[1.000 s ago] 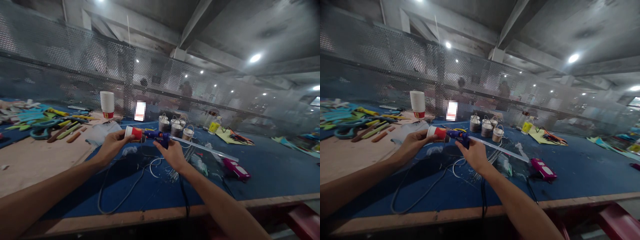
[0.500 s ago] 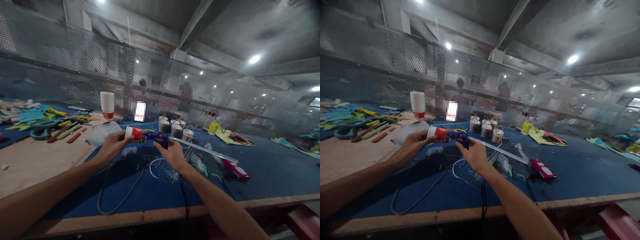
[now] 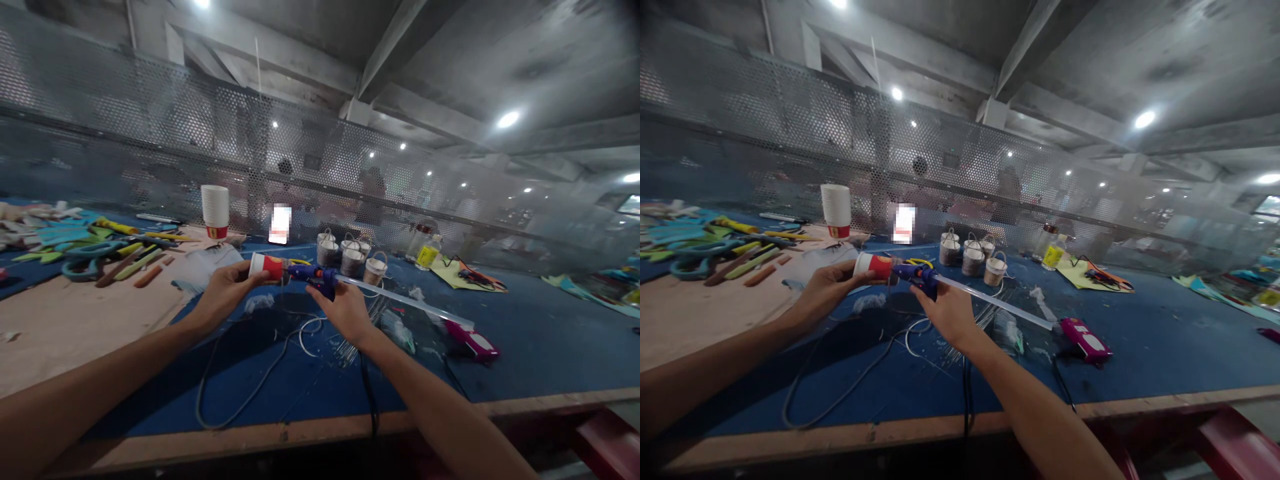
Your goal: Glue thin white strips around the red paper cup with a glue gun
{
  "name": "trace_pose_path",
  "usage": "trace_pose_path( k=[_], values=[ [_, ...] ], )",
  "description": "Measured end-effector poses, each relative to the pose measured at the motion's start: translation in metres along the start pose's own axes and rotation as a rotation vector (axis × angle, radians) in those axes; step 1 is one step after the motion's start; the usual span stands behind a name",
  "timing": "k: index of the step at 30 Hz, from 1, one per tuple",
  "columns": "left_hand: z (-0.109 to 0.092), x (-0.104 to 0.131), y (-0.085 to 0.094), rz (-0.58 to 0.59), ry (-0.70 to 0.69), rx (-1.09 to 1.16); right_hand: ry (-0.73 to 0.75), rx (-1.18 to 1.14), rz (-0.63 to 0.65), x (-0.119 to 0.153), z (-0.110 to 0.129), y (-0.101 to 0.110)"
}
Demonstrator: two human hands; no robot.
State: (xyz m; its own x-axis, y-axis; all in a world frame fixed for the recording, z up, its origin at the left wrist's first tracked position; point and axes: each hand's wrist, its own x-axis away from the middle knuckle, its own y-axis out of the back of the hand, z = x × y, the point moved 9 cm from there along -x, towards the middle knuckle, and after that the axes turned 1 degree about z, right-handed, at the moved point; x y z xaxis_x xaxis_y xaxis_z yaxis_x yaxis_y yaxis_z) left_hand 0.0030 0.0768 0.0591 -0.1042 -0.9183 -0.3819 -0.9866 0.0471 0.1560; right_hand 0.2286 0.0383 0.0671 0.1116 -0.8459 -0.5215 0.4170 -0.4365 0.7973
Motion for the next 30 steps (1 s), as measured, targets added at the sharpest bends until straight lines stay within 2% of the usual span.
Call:
trace_pose_path(
  k=[30],
  values=[
    [0.018, -0.006, 0.011, -0.050, -0.005, 0.035, 0.001, -0.001, 0.058, 0.004, 0.006, -0.001]
  ],
)
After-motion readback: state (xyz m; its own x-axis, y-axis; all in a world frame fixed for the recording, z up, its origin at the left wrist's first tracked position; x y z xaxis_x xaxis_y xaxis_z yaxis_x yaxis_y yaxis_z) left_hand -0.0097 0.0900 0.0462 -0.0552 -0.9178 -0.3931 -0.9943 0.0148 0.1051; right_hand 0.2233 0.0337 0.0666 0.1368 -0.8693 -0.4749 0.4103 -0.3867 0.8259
